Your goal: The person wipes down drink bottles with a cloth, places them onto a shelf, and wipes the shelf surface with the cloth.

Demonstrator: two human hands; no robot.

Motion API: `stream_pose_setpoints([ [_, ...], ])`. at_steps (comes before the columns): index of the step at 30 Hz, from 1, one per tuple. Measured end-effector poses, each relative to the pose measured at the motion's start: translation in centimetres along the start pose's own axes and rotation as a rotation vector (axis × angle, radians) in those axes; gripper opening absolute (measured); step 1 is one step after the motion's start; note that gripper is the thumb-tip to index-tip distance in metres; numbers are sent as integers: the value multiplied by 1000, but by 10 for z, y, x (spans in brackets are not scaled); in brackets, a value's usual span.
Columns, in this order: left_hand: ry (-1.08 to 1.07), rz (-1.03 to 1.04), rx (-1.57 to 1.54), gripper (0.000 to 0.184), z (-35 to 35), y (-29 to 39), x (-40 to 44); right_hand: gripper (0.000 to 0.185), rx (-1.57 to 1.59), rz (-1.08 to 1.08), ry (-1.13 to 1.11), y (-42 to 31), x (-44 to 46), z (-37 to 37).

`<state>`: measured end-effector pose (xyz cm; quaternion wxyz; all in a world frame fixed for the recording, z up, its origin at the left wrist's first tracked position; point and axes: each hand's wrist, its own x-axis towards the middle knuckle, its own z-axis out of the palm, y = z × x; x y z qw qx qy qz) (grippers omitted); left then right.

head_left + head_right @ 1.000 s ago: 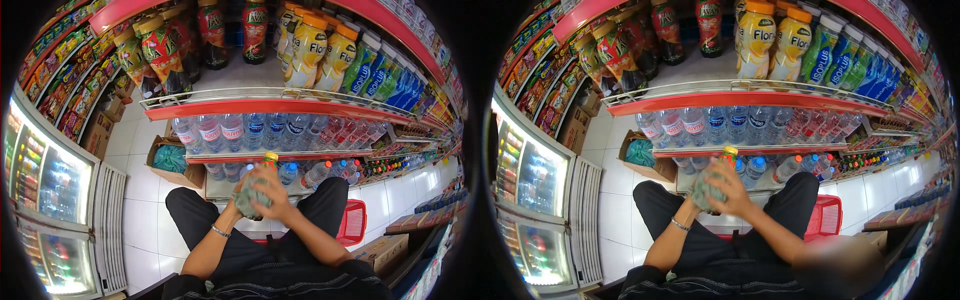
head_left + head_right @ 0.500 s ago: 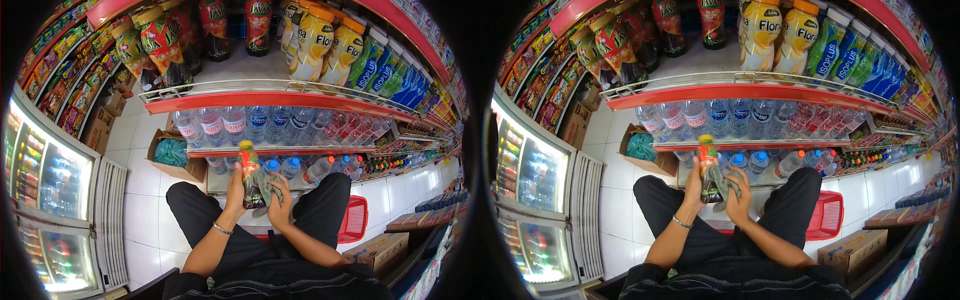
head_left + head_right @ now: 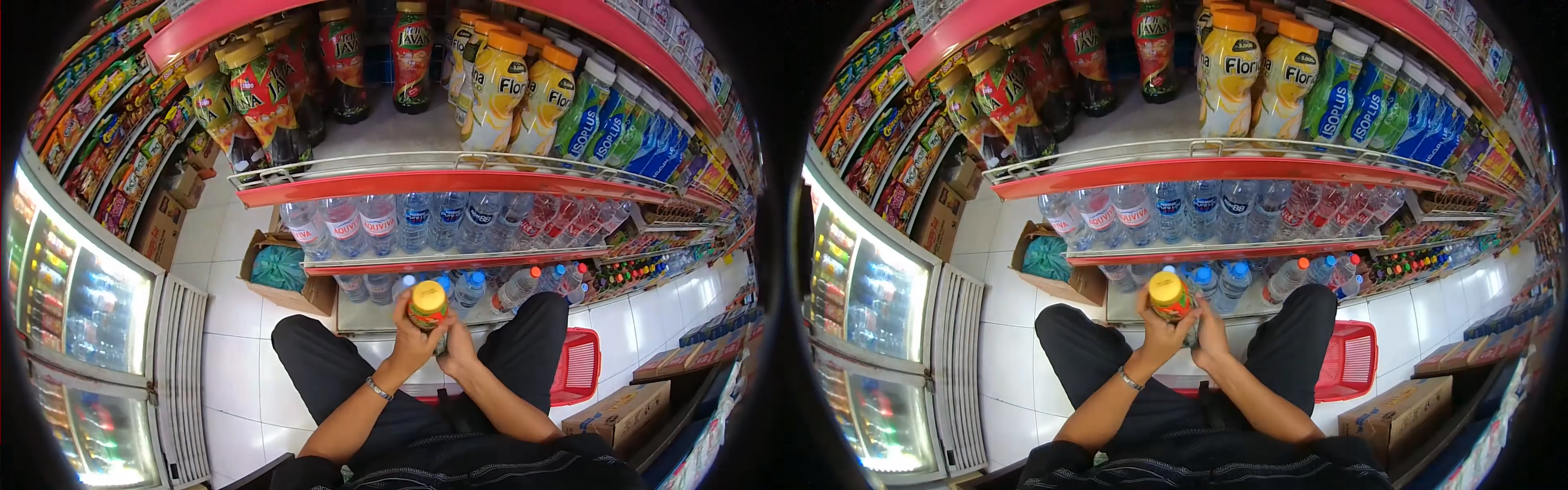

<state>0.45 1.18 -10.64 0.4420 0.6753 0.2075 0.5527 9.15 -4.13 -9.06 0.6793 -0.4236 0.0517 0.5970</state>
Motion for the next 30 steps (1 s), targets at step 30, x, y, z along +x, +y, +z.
stream_pose_setpoints([
  [30,-299,-538,-309,69,-22,68,38,23,-895,-1421,-102,-75,-20,47],
])
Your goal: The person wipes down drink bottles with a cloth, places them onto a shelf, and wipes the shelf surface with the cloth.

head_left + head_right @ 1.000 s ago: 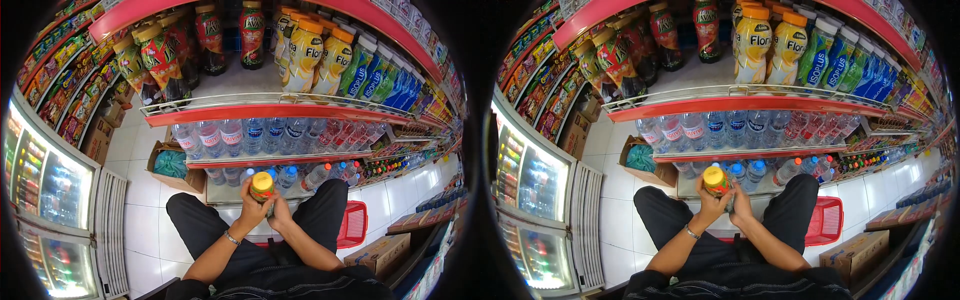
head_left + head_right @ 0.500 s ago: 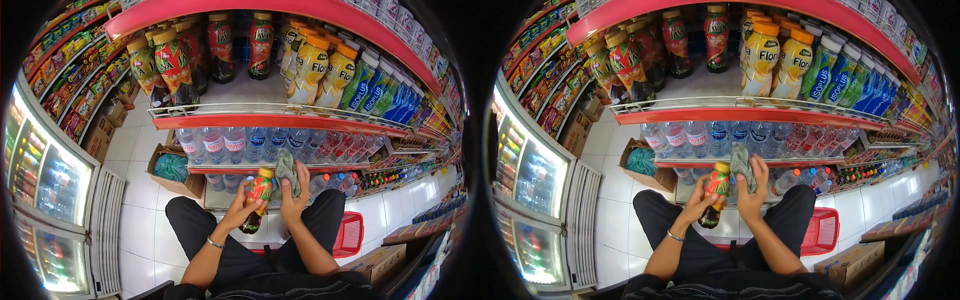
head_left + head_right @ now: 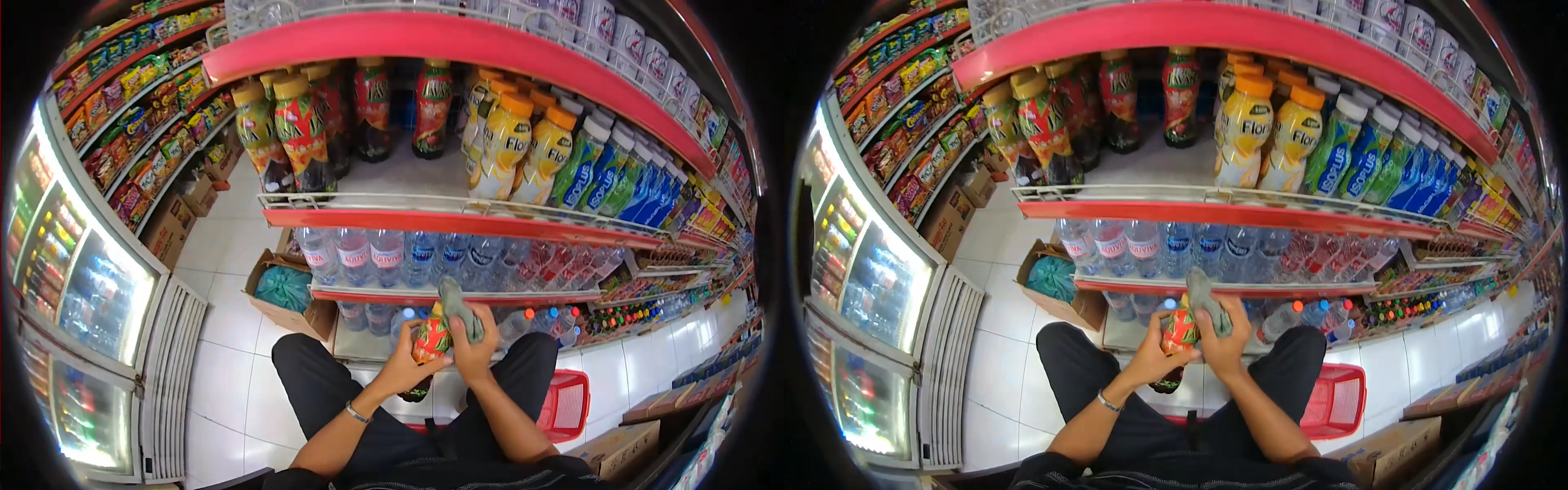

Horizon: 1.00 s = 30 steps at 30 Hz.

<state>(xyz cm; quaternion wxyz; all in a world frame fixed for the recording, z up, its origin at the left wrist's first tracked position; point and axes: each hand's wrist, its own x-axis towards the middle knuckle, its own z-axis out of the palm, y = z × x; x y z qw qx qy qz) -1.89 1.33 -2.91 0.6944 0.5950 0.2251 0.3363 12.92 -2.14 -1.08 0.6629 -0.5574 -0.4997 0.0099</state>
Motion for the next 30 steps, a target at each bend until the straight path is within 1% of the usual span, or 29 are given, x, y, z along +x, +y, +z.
stream_pose_setpoints([
  [1,41,16,65,80,-3,1,2,22,73,60,32,6,-15,-1],
  [2,49,38,75,80,-6,7,7,22,148,116,62,14,-28,-2],
  [4,149,199,-8,90,-8,35,9,25,61,132,-61,29,-43,-11],
  [5,216,375,202,87,-9,57,11,25,74,122,-56,39,-48,-13],
  [7,224,594,565,83,-22,108,19,28,-71,245,-189,55,-56,-15],
  [8,271,681,675,78,-18,137,21,28,-57,246,-185,58,-57,-13],
  [9,331,766,784,74,-15,167,24,29,0,324,-182,62,-56,-11],
  [10,364,814,900,74,-13,189,27,30,55,397,-181,64,-54,-10],
  [11,370,857,935,74,-16,204,35,30,65,394,-182,64,-52,-10],
  [13,405,944,973,71,-15,231,49,30,-27,297,-200,63,-49,-11],
  [15,452,1025,1011,70,-14,247,68,31,1,315,-208,63,-49,-12],
  [17,468,931,961,64,-19,248,86,31,22,332,-215,65,-49,-14],
  [19,486,853,979,61,-25,246,107,32,-50,290,-250,68,-51,-16],
  [21,564,833,950,65,-27,237,127,33,-21,329,-256,67,-51,-18],
  [22,527,873,908,69,-31,234,137,33,4,368,-260,68,-50,-19],
  [23,528,877,906,69,-34,230,141,33,2,365,-259,69,-50,-20],
  [25,646,744,1059,69,-34,229,147,33,-30,344,-241,72,-49,-21],
  [26,647,746,1058,69,-37,227,151,33,-30,341,-240,72,-49,-22],
  [28,680,864,1177,68,-41,227,157,33,-2,370,-230,70,-48,-22],
  [30,706,884,1219,67,-42,228,160,33,-15,350,-233,66,-45,-22],
])
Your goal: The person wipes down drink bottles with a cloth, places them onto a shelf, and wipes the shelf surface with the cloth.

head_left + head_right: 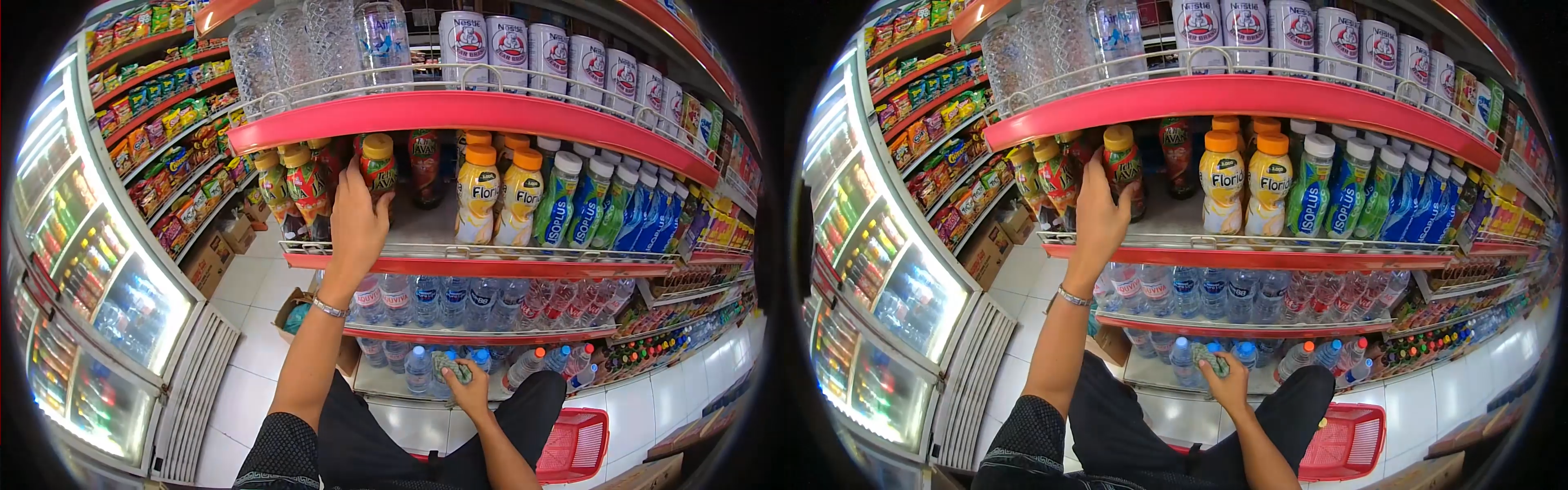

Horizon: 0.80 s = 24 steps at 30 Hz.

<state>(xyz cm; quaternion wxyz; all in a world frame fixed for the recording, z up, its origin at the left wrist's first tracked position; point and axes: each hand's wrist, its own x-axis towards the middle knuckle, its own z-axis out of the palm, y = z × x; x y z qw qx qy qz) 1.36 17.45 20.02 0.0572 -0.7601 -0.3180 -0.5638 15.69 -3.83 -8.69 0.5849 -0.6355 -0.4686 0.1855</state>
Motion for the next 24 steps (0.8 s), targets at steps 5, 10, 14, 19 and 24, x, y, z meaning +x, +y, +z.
stream_pose_setpoints([
  [5,20,-88,35,64,-1,11,5,33,-15,-23,-19,2,-1,3],
  [10,-135,-131,290,55,-3,16,5,33,-23,-34,-40,-2,0,2],
  [14,-41,21,431,55,1,3,6,33,-51,-48,-39,5,-1,4],
  [19,20,74,508,61,5,0,4,33,-38,-37,-61,7,0,7],
  [24,-67,143,603,59,2,1,1,33,-35,-43,-51,4,-1,7],
])
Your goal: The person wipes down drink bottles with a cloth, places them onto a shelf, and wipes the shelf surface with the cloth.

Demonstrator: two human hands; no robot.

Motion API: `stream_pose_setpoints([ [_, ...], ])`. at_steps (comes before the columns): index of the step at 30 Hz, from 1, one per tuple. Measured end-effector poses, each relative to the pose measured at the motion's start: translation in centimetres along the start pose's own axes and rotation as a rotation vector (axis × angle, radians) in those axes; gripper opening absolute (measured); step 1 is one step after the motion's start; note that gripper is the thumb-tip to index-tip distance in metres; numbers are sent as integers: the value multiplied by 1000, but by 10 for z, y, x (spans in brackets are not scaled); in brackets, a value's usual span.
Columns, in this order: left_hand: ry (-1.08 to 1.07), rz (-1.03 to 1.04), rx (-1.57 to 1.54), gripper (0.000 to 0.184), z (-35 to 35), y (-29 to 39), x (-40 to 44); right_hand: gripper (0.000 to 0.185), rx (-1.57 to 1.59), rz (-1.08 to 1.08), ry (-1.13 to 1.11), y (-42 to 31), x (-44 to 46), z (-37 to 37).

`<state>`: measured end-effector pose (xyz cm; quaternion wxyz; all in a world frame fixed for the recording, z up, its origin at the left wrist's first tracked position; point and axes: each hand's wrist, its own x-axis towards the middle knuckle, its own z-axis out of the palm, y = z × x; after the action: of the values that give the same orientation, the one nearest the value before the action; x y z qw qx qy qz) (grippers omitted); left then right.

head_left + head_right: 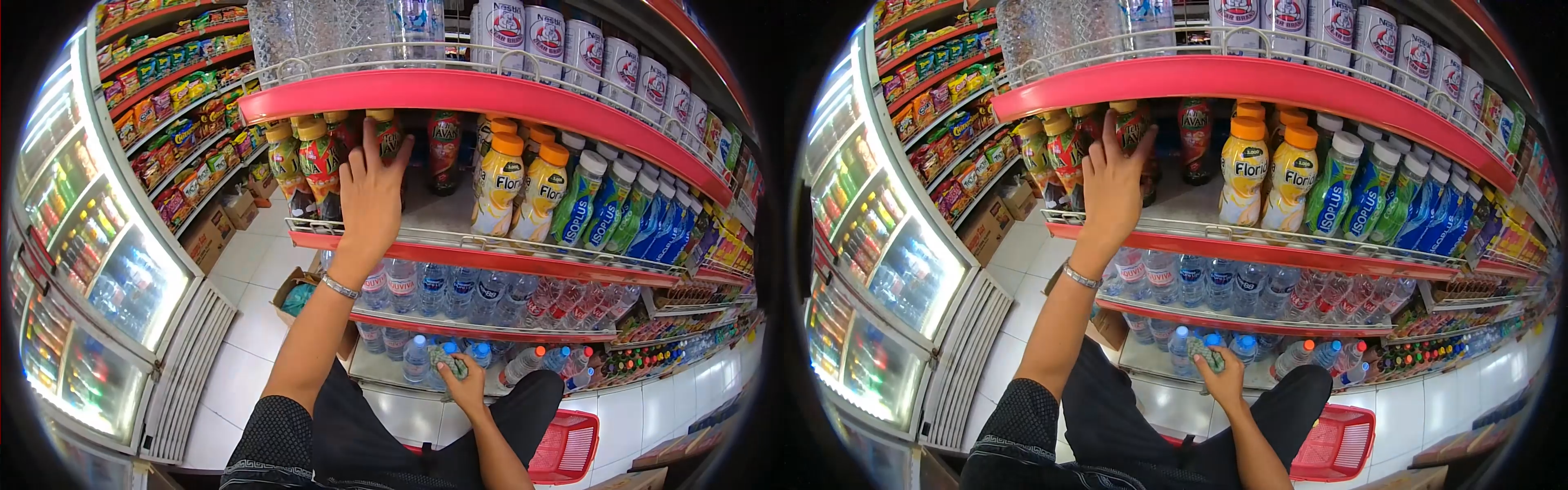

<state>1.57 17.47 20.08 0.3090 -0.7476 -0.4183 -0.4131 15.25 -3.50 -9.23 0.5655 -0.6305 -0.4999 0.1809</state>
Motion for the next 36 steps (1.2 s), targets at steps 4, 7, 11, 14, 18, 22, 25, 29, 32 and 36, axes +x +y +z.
stream_pose_setpoints([
  [4,7,89,38,60,4,-6,0,34,29,16,-2,-3,0,-1],
  [7,-17,66,57,60,3,-6,-1,34,10,27,-15,-2,0,0],
  [11,-18,63,52,60,1,-7,-3,33,-4,4,-16,-8,0,-2],
  [14,-11,58,85,59,2,-7,-5,34,0,15,-21,-6,-1,-3],
  [18,14,53,90,56,-2,-3,-8,35,6,36,-22,-4,0,-3],
  [22,-4,46,-77,48,-24,20,-2,36,-8,18,-41,-6,1,-2],
  [25,-67,37,-414,52,-9,34,14,36,-39,11,-36,-4,0,0],
  [29,-201,-166,-582,70,15,45,48,35,-3,29,-38,-5,1,-2],
  [32,-271,-265,-559,77,38,46,69,34,-11,-11,-28,-3,2,-5],
  [36,-320,-319,-466,76,55,47,76,34,-14,11,-14,-9,3,-8],
])
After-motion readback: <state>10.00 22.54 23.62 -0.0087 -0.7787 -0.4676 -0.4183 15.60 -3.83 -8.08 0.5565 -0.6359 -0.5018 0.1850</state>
